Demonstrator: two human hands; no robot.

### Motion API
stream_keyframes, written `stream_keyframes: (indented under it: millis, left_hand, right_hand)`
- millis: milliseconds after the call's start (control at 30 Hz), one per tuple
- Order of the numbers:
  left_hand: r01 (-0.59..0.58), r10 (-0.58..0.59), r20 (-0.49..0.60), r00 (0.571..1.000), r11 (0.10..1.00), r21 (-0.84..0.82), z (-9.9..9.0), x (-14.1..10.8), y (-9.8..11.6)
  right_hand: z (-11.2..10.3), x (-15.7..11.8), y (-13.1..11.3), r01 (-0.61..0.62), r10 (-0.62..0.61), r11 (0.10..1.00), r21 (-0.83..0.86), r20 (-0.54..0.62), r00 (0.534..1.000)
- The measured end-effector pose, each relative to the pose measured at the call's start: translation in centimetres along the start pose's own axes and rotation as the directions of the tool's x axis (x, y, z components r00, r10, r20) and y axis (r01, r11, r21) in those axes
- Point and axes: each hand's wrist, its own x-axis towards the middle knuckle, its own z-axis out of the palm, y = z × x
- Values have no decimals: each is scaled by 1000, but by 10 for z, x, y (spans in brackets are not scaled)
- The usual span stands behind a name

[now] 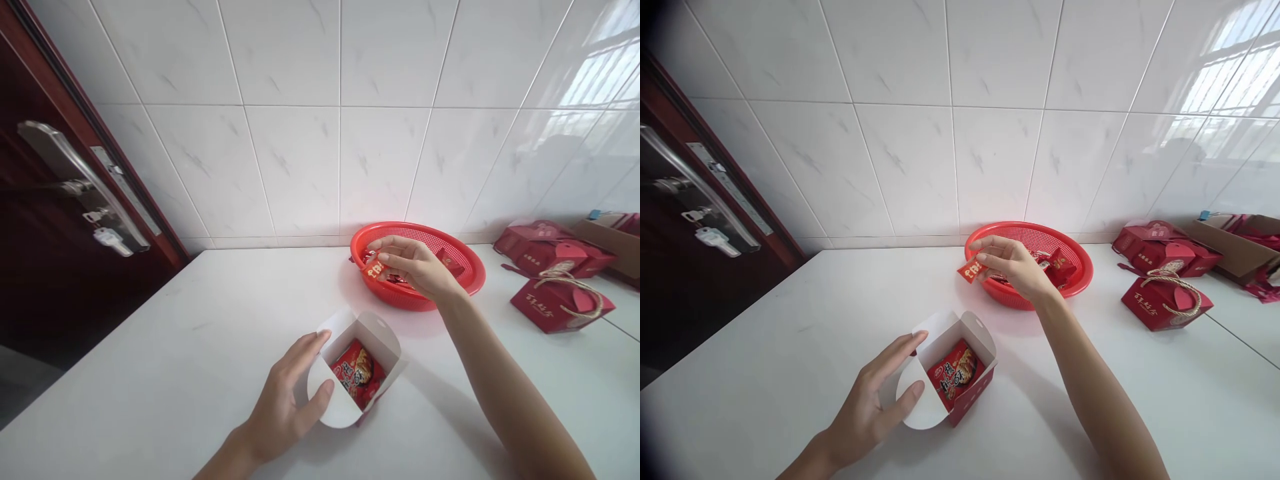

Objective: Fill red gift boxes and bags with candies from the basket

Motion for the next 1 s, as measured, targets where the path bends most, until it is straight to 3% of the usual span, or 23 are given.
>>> stream_keyframes:
  millis: [200, 333, 433, 633, 1000]
  left_hand:
    - [57, -56, 11, 998, 994, -98, -1, 4, 5]
    - [90, -89, 16, 996, 969, -232, -1, 10, 16]
    - [103, -98, 29, 995, 949, -299, -1, 13, 21]
    - [152, -171, -26, 985, 927, -344, 1, 11, 23]
    - [186, -215, -31, 976, 901, -393, 3, 10, 23]
  right_hand:
    - [24, -9, -12, 43, -32, 998, -45, 220, 975]
    - [42, -18, -14, -38, 66, 997, -71, 443, 894]
    - [53, -22, -11, -59, 136, 985, -160, 526, 840]
    - [63, -25, -6, -43, 190, 964, -262, 566, 803]
    - [65, -28, -2, -85, 211, 962, -259, 511, 833]
